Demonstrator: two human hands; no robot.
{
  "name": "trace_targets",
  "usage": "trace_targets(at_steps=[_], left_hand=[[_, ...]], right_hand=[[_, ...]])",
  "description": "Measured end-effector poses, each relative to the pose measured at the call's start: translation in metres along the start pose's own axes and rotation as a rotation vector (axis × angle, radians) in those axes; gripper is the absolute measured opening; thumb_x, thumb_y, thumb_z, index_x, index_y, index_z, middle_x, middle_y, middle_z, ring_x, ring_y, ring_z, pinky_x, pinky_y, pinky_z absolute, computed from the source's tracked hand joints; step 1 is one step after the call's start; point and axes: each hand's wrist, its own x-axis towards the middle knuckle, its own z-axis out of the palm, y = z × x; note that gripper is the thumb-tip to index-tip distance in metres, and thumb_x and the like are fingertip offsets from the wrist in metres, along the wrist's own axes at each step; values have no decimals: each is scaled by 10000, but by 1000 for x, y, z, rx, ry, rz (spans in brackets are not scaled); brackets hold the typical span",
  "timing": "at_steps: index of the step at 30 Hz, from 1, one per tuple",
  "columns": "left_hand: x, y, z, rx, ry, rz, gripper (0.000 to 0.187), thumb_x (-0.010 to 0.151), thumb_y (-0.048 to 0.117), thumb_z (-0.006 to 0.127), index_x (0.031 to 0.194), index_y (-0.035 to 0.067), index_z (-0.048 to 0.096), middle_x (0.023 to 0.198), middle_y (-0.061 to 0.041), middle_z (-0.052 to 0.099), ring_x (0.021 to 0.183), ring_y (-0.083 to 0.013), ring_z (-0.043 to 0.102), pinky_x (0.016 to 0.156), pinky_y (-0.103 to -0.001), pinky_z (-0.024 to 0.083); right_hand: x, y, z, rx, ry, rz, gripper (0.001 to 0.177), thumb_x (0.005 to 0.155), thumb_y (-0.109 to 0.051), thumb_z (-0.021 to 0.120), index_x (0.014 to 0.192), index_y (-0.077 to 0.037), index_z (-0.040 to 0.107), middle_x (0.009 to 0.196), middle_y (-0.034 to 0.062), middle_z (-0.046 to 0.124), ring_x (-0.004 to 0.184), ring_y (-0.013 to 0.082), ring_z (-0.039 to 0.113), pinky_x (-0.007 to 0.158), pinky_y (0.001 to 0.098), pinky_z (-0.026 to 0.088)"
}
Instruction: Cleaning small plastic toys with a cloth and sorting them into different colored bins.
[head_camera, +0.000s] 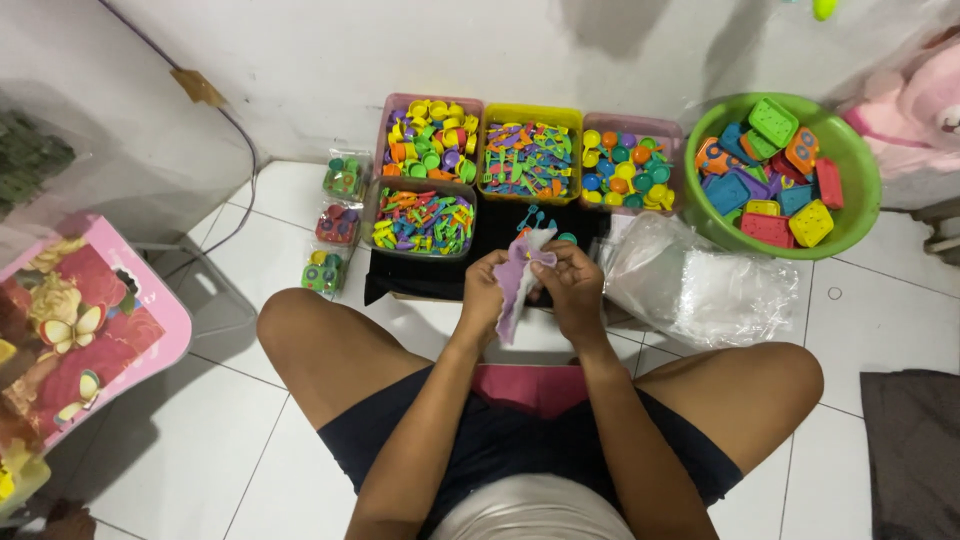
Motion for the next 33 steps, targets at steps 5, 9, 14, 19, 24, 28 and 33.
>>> trace_targets(at_steps=[5, 9, 14, 19, 24, 28, 33], left_hand=[[27, -45, -22, 5, -31, 56, 195, 795, -35, 767, 953, 73, 728, 781, -48, 708, 686, -110, 663, 679, -265, 567], [40, -73, -40, 91, 1, 134, 197, 806, -50, 760, 967, 32, 681, 798, -72, 680, 741, -139, 693, 716, -295, 581], [27, -48, -25, 102, -89, 79, 149, 876, -40, 690, 980, 63, 720, 815, -44, 720, 721, -83, 654, 676, -263, 576], [27, -56, -28, -113, -66, -45, 148, 952, -27, 575, 1009, 53, 687, 821, -53, 708, 717, -96, 663, 667, -244, 573], [34, -74, -36, -462, -70, -199, 162, 953, 36, 660, 1112, 40, 688, 931, -79, 743, 825, -165, 741, 754, -297, 621], [39, -88, -41, -511, -57, -145, 258, 906, -35, 679, 1146, 58, 688, 1013, -62, 731, 945, -187, 721, 868, -343, 603], [28, -63, -32, -695, -66, -95, 442, 836, -160, 629, 1221, 53, 671, 1094, -80, 709, 1029, -228, 698, 960, -380, 561]], right_hand=[[-2, 13, 1, -54, -5, -57, 193, 892, 12, 798, 1027, 63, 670, 1106, 139, 655, 1155, 212, 642, 950, 331, 554], [2, 27, -4, -249, 12, -143, 162, 873, 56, 810, 998, 39, 707, 1065, 127, 687, 1200, 250, 650, 946, 365, 575], [4, 20, -5, -401, 146, -155, 135, 885, 51, 801, 925, 18, 676, 939, 140, 698, 998, 216, 705, 821, 346, 594], [8, 24, -4, -509, 153, -240, 160, 854, -41, 879, 845, -28, 719, 890, 94, 726, 936, 259, 754, 830, 347, 580], [4, 25, -1, -571, 180, -217, 224, 944, -119, 781, 1119, 10, 727, 1137, 206, 706, 1153, 360, 679, 984, 457, 518], [-2, 22, -2, -267, 166, 3, 396, 1022, -241, 680, 1329, -17, 570, 961, 83, 695, 586, 77, 534, 547, 240, 441], [-8, 17, -10, -281, 121, 120, 341, 997, -361, 661, 1170, -68, 628, 782, 24, 656, 612, 48, 500, 584, 202, 392]])
